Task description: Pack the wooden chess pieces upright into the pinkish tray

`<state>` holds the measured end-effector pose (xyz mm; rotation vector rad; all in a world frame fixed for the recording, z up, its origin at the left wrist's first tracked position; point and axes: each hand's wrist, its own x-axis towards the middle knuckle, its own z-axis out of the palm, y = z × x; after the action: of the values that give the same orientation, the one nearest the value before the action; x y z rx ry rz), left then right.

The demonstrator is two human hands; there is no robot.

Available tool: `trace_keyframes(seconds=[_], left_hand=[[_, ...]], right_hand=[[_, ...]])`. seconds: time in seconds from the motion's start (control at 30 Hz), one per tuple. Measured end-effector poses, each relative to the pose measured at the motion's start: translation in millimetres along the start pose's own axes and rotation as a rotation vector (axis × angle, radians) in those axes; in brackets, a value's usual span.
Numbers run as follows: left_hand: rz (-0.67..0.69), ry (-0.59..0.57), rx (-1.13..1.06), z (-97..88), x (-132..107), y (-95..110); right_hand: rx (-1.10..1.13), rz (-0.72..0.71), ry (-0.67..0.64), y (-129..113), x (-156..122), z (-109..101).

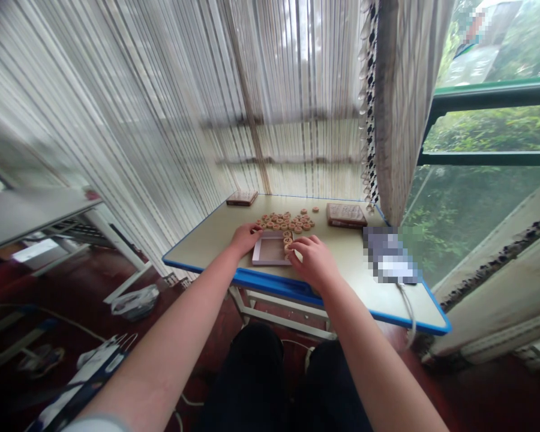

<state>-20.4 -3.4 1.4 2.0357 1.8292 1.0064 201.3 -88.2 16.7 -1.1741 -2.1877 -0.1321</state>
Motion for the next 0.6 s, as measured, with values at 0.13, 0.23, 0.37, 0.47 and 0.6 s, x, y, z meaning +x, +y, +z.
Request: trace_keyframes(seconds=[0.13,0.23,0.37,0.47,0.6], left_hand=[[0.01,0.015,-0.042,1.4,0.9,-1.8],[0.019,0.043,-0.108,2.7,1.5,-4.0],[0.02,0.018,-0.088,2.0,0.9,-4.8],[0.027,0.004,-0.059,0.0,-0.5,-3.2],[0.022,-0.01,-0.048,-2.4,-2.5,1.2]], right_hand=[[-0.004,0.024,0.02,0.8,-0.4,1.4],[-0.019,0.048,0.027,1.3,-0.3,2.1],[-0.033,0.083,0.036,3.7,0.3,3.0],[-0.022,0.092,0.048,6.1,-0.1,3.9],[-0.011,0.09,0.089,8.9,-0.8,6.0]])
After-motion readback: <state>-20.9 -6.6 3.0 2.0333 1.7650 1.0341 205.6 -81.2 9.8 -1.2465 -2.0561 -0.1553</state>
